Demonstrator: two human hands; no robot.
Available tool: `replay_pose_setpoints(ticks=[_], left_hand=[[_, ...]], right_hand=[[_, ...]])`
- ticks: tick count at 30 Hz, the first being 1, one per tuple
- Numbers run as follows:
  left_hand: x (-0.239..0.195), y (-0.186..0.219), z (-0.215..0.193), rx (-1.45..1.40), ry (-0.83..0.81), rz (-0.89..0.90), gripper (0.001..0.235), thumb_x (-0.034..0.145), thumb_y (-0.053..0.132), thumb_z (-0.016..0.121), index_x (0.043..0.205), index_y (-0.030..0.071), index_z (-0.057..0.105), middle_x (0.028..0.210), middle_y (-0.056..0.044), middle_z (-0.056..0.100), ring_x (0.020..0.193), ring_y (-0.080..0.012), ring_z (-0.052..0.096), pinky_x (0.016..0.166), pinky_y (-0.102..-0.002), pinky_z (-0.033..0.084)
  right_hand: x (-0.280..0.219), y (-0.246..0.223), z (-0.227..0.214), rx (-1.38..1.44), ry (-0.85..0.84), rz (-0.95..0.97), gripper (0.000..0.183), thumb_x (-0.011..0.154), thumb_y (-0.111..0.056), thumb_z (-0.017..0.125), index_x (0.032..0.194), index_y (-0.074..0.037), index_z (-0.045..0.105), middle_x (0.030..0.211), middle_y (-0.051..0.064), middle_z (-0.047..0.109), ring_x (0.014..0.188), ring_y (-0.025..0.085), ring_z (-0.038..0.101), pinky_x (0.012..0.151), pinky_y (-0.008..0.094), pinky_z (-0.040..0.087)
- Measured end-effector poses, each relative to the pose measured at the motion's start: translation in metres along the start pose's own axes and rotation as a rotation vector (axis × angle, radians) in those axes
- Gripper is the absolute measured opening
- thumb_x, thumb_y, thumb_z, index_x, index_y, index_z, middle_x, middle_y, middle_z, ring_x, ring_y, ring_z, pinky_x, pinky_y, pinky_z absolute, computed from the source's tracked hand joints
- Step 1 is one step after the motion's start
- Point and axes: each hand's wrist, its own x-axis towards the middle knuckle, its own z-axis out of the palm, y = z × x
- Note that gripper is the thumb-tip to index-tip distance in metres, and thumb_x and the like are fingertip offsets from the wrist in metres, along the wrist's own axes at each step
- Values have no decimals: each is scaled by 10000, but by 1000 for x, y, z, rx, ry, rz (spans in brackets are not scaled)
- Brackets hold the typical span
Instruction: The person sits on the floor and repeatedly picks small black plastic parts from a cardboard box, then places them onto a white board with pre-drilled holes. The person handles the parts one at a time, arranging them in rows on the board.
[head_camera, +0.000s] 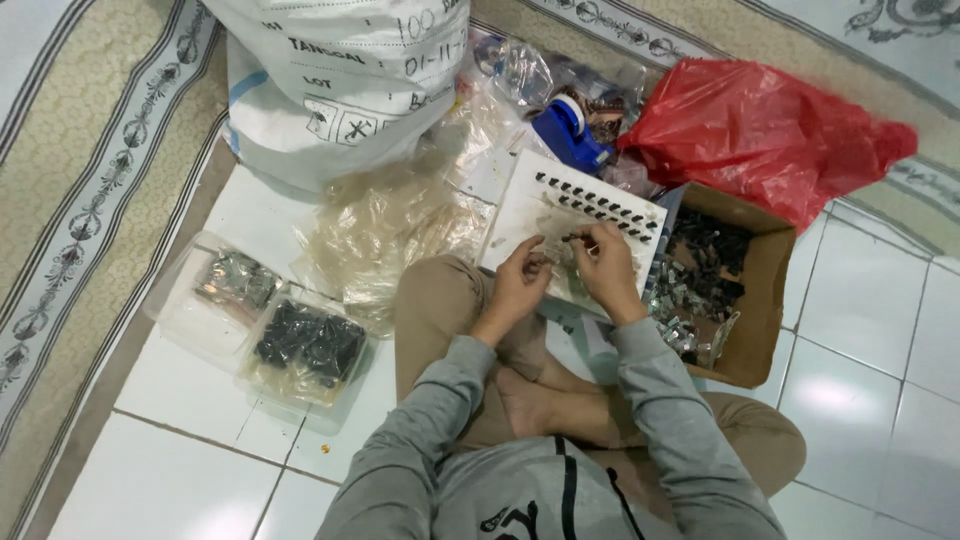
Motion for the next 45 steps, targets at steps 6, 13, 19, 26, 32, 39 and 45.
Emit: replay_pose_setpoints(ticks=[6,13,19,26,32,39,45], left_hand=[[60,17,-8,-20,-33,-19,613,980,34,554,1558,-29,361,1093,-313,684,899,-310,709,821,-436,603],[69,5,2,-190,-92,-86,659,965,-24,503,1579,-61,264,1031,-290,670,736,-288,729,734,-416,641],[72,-1,4,-261,-118,-141,743,932,-16,517,1612,3,216,997,-263,672,726,-317,741,710,-419,660],[67,5,3,-137,-147,-167,764,927,20,526,1622,16,211,980,-231,695,783,-287,734,752,-400,637],[69,6,3,-118,-158,-176,778,916,7,529,1629,26,217,954,-217,704,742,-270,729,720,-384,633],[77,-8,4,-185,-179,-183,774,919,-8,498,1625,16,183,907,-256,709,674,-330,740,682,-410,651],[77,-14,6,-233,-174,-182,796,906,-20,506,1620,4,156,885,-245,695,665,-337,739,663,-405,661]], right_hand=[[72,36,33,-229,49,-229,132,862,9,756,991,17,729,879,185,585,898,413,647,798,473,530],[96,60,50,-253,3,-229,164,840,-37,763,1002,-32,741,886,169,598,932,402,644,857,471,516],[98,67,57,-260,-17,-189,140,850,-65,764,989,-66,748,880,156,593,903,382,646,829,467,518],[100,74,65,-290,-14,-206,130,850,-78,772,978,-94,752,879,135,596,893,372,650,820,450,526],[99,73,66,-320,-15,-201,151,850,-119,775,998,-107,750,875,135,592,895,377,650,814,462,529],[99,79,67,-326,-15,-200,178,823,-106,790,996,-108,747,889,117,597,903,351,652,825,436,527],[98,69,62,-360,-7,-210,106,848,-77,767,951,-92,748,848,123,590,867,354,653,809,439,526]])
